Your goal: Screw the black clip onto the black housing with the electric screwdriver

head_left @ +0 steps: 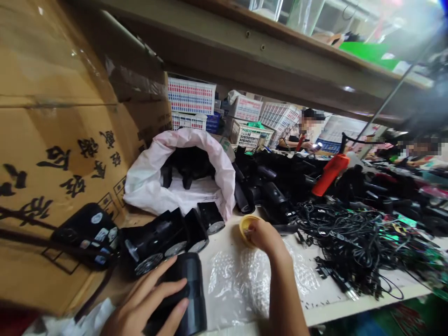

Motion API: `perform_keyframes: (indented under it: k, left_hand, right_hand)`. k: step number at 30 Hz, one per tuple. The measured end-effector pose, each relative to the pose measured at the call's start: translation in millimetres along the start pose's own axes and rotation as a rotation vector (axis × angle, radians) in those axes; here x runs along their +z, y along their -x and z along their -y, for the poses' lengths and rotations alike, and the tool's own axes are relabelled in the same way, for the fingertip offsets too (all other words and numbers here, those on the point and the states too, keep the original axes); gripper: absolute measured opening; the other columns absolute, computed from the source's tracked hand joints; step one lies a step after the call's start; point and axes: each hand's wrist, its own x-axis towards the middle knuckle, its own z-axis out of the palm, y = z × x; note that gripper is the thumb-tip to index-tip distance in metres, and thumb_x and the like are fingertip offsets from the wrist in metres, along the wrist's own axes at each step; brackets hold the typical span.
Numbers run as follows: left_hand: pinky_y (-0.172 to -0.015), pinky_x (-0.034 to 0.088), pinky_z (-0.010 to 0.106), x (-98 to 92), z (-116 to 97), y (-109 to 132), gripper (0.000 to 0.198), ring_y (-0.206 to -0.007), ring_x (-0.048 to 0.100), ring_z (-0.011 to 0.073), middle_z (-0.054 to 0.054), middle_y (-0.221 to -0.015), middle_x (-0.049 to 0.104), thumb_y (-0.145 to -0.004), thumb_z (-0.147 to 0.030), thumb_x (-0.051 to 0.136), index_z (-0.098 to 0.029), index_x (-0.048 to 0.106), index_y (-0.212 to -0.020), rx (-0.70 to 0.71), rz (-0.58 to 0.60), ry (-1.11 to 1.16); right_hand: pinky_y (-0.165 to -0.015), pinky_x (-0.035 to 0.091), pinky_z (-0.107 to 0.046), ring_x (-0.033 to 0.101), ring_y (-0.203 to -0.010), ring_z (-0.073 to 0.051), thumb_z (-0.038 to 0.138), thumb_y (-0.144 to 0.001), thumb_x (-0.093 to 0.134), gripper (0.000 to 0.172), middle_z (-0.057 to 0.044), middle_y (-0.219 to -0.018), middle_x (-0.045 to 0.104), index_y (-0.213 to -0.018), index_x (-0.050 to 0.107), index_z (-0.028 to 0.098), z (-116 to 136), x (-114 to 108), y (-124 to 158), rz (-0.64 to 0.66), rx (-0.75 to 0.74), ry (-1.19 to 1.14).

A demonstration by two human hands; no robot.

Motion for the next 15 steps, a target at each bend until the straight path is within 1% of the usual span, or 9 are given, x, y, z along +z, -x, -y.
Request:
perform_keyframes:
  k: [1, 3, 6, 8, 11, 13, 15]
  left_hand:
    - [-0.089, 0.054, 0.020, -3.6, -3, -2, 0.018, -0.107, 0.068, 0.0146, -0.003, -0.127, 0.065, -0.088, -0.041, 0.063, -0.034, 0.067, -0.104, -0.021, 0.023, -0.003]
    - [-0.086, 0.057, 0.025, -9.5, -9, -8, 0.015, -0.104, 0.069, 0.0169, -0.002, -0.123, 0.068, -0.089, -0.042, 0.060, -0.034, 0.069, -0.098, -0.096, 0.068, 0.011]
    - [-0.087, 0.059, 0.036, -13.5, -16, -12, 0.014, -0.106, 0.069, 0.0213, 0.001, -0.122, 0.068, -0.088, -0.040, 0.059, -0.034, 0.071, -0.094, -0.227, 0.134, 0.070]
    - [-0.089, 0.059, 0.040, -13.9, -19, -12, 0.014, -0.109, 0.068, 0.0227, 0.002, -0.124, 0.067, -0.088, -0.037, 0.059, -0.035, 0.071, -0.094, -0.298, 0.165, 0.132]
    - [-0.093, 0.058, 0.046, -14.5, -21, -9, 0.014, -0.111, 0.066, 0.0245, 0.002, -0.127, 0.065, -0.087, -0.037, 0.058, -0.035, 0.071, -0.094, -0.378, 0.188, 0.204]
    - [-0.099, 0.054, 0.049, -15.5, -22, -8, 0.015, -0.116, 0.063, 0.0249, 0.001, -0.130, 0.062, -0.086, -0.037, 0.057, -0.036, 0.071, -0.093, -0.454, 0.235, 0.249]
    - [-0.106, 0.047, 0.052, -16.8, -22, -9, 0.017, -0.123, 0.058, 0.0252, 0.000, -0.135, 0.058, -0.086, -0.037, 0.055, -0.035, 0.070, -0.094, -0.530, 0.309, 0.306]
  right_hand:
    - [-0.085, 0.052, -0.037, 0.064, -0.084, -0.018, 0.015, -0.089, 0.059, 0.011, -0.006, -0.082, 0.065, -0.081, 0.065, 0.011, -5, 2, -9, 0.040, 0.045, 0.054]
    - [-0.086, 0.052, -0.036, 0.064, -0.086, -0.016, 0.024, -0.090, 0.063, 0.012, -0.003, -0.085, 0.065, -0.087, 0.065, 0.012, -10, 9, -19, 0.095, 0.092, 0.142]
    - [-0.088, 0.051, -0.038, 0.063, -0.091, -0.017, 0.028, -0.094, 0.059, 0.017, -0.005, -0.094, 0.065, -0.095, 0.065, 0.012, -11, 18, -23, 0.117, 0.115, 0.218]
    - [-0.087, 0.051, -0.037, 0.062, -0.089, -0.016, 0.026, -0.094, 0.058, 0.016, -0.005, -0.095, 0.065, -0.095, 0.065, 0.013, -12, 20, -22, 0.114, 0.110, 0.227]
    - [-0.077, 0.048, -0.031, 0.058, -0.077, -0.014, 0.021, -0.090, 0.059, 0.009, -0.003, -0.086, 0.063, -0.091, 0.064, 0.013, -14, 22, -21, 0.085, 0.092, 0.187]
    - [-0.070, 0.043, -0.027, 0.054, -0.071, -0.013, 0.014, -0.085, 0.058, 0.004, -0.001, -0.080, 0.061, -0.085, 0.062, 0.014, -14, 24, -20, 0.043, 0.058, 0.127]
    - [-0.067, 0.039, -0.025, 0.053, -0.071, -0.012, 0.008, -0.081, 0.054, 0.008, -0.001, -0.076, 0.060, -0.079, 0.059, 0.015, -12, 26, -17, -0.024, 0.004, 0.047]
